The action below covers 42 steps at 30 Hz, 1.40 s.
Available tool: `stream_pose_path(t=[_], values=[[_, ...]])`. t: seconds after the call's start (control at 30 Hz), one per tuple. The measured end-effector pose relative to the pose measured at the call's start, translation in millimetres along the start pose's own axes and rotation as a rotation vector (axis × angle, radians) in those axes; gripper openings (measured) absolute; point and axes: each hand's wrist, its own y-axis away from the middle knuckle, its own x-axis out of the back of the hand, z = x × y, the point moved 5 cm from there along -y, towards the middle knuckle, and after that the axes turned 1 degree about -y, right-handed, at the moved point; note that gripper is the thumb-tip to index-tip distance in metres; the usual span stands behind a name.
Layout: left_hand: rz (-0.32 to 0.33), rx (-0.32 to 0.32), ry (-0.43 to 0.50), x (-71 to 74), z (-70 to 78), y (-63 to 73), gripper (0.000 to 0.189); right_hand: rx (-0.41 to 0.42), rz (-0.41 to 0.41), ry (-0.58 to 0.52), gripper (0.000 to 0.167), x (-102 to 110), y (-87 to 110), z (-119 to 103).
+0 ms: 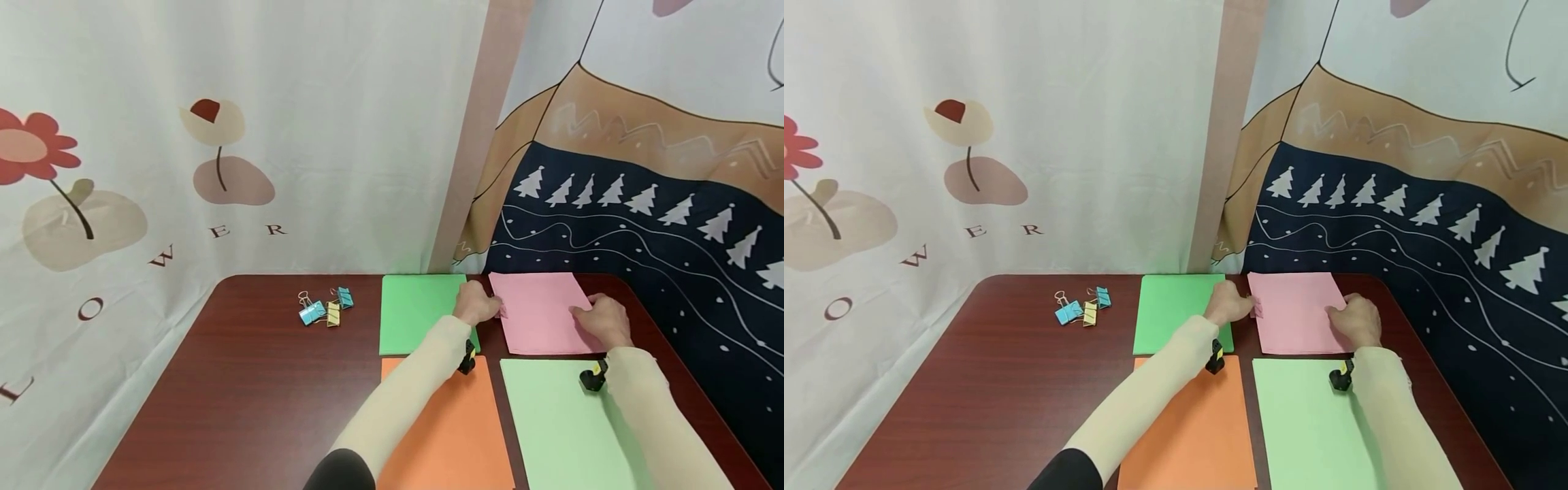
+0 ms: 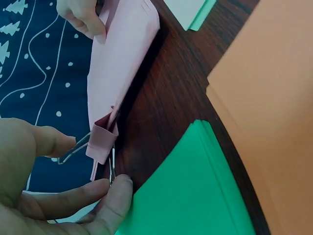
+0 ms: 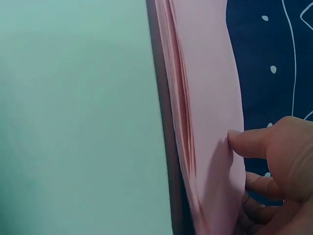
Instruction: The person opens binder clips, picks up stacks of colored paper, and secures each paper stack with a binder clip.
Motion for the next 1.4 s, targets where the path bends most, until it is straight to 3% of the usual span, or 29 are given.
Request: stream_pose_path(t=[0.27,0.63,0.77,1.17,1.4], values=[[-0.008,-0.01,-0.048,-1.7,-2.8,-4.6,0.041,-0.025,-0.006,0.016,0.063,1,0.8,-1],[-0.027,-0.065,0.061,2.7,-8.7,-7.6,0.048,0.021,-0.017,-0.043,0.063,10,6.1,-1],[-0.02,-0.115,0.091,12.7,-9.4,-3.7,0.041,0.047,-0.005,-0.08,0.066,13,10.2,-2],[-0.037,-0.307,0.029,52.2,-26.8,15.5,0.06,0.146,0.007,-0.116,0.073,18,33.6,-5],[-0.009,-0.332,0.033,79.8,-45.2,23.1,0.064,0.238,0.008,-0.077,0.073,25,54.2,-6]])
